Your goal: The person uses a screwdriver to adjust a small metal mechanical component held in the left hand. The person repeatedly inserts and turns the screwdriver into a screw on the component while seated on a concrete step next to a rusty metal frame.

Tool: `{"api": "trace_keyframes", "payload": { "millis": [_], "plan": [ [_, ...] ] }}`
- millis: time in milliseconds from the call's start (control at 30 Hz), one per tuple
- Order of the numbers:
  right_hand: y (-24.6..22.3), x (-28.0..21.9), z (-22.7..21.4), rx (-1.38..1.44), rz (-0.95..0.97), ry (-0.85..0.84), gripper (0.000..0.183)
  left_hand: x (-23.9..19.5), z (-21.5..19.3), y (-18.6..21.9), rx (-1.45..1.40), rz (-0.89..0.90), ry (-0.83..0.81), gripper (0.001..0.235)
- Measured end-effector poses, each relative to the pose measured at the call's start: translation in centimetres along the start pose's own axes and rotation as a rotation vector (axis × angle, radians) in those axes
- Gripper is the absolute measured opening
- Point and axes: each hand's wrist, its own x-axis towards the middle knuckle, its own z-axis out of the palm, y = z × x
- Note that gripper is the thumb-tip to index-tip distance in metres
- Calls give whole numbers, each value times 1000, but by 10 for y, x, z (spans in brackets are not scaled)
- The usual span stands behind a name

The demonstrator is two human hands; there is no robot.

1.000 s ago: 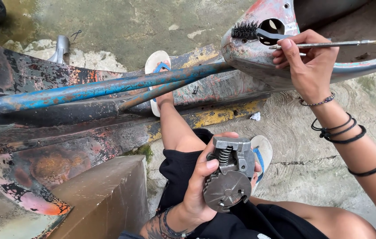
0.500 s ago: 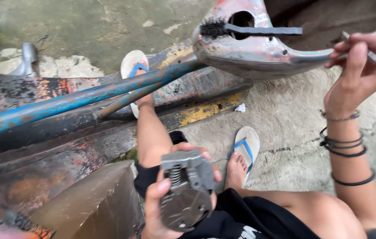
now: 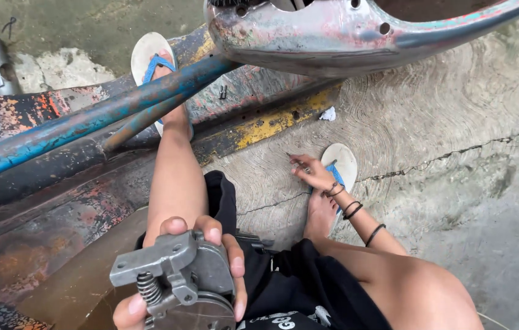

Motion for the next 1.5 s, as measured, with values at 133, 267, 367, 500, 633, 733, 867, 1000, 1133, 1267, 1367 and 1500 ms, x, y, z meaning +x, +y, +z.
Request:
{"api": "trace_keyframes", "payload": {
  "millis": [133, 267, 367, 500, 633, 733, 867, 1000, 1133, 1267, 1367, 1500],
  "plan": [
    [19, 5, 21, 87, 134, -183, 73, 6, 4, -7, -1, -12, -6, 58],
    [43, 14, 29, 120, 320, -285, 39, 3, 9, -12, -2, -25, 124, 57],
    [71, 20, 31, -80, 221, -58, 33, 4, -5, -10, -18, -37, 26, 60],
    [42, 26, 22, -768, 233, 329, 37, 2, -9, -7, -37, -30, -60, 62],
    [58, 21, 51, -752, 222, 216, 37, 3, -14, -5, -48, -56, -108, 64],
    [61, 9, 74, -715, 178, 44, 38, 2, -15, -4, -70, -66, -108, 64],
    [75, 21, 50, -550, 108, -40, 36, 6, -20, -1, -105, -61, -164, 65],
    [54, 38, 1, -528, 353, -33, 35, 9, -79, 13, -532, -771, -309, 45],
    [62, 26, 17, -698, 186, 37, 34, 1, -41, -7, -217, -66, -256, 71],
    [79, 12, 40, -925, 51, 42, 39, 4, -12, -2, -123, -45, -157, 66],
    [85, 1, 57, -903, 80, -5, 38, -3, 6, -3, -41, 0, 66, 59],
    [61, -17, 72, -807, 70, -93, 37, -5, 9, 1, -37, 10, 101, 56]
  ]
}}
